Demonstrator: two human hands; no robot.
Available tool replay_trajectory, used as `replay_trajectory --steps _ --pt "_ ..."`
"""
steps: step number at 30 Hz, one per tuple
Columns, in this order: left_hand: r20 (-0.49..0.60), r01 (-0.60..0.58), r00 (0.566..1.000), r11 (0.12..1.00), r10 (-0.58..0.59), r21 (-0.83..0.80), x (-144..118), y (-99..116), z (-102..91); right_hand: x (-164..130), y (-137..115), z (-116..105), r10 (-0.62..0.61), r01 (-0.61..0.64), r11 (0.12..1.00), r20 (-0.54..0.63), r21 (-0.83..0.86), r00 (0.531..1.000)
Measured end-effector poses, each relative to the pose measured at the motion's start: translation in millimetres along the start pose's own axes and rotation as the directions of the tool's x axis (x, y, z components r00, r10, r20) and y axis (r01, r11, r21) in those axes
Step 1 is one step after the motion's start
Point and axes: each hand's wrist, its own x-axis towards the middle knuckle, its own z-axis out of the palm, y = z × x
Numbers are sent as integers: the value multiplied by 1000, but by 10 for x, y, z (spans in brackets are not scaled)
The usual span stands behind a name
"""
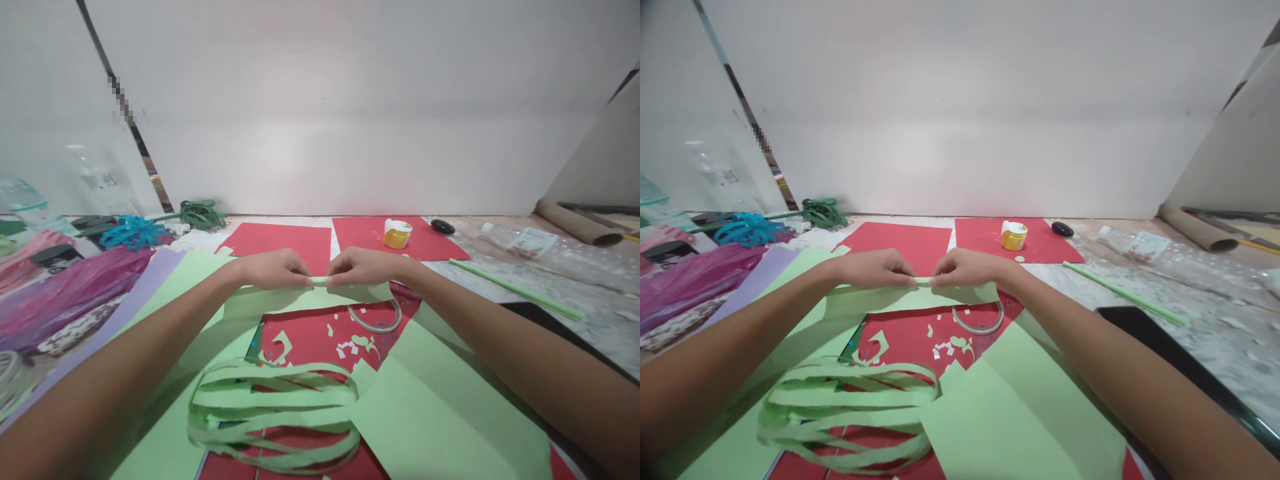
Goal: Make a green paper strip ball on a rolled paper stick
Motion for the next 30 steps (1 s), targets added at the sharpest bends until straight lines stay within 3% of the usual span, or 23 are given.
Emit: replay_trajectory --steps 4,8,12,19,24,30 --pt "-19 9 1000 1000 -9 -17 -8 -25 -19 11 -47 35 3 2 998 -93 57 996" --pt "5 -16 1000 992 15 122 10 -79 25 30 -9 56 1 0 1000 -58 20 998" --pt "-62 24 998 960 -7 279 27 -74 114 55 -5 105 24 -29 998 -93 -49 995" --pt "-107 134 989 924 -102 359 0 -3 177 93 -7 195 -16 9 998 -123 -60 992" --pt "-187 151 979 905 -81 398 14 -12 204 100 3 243 28 -43 994 -145 -103 989" --pt "-211 170 975 853 -71 494 36 -7 228 61 -77 273 41 -81 974 -191 -210 981"
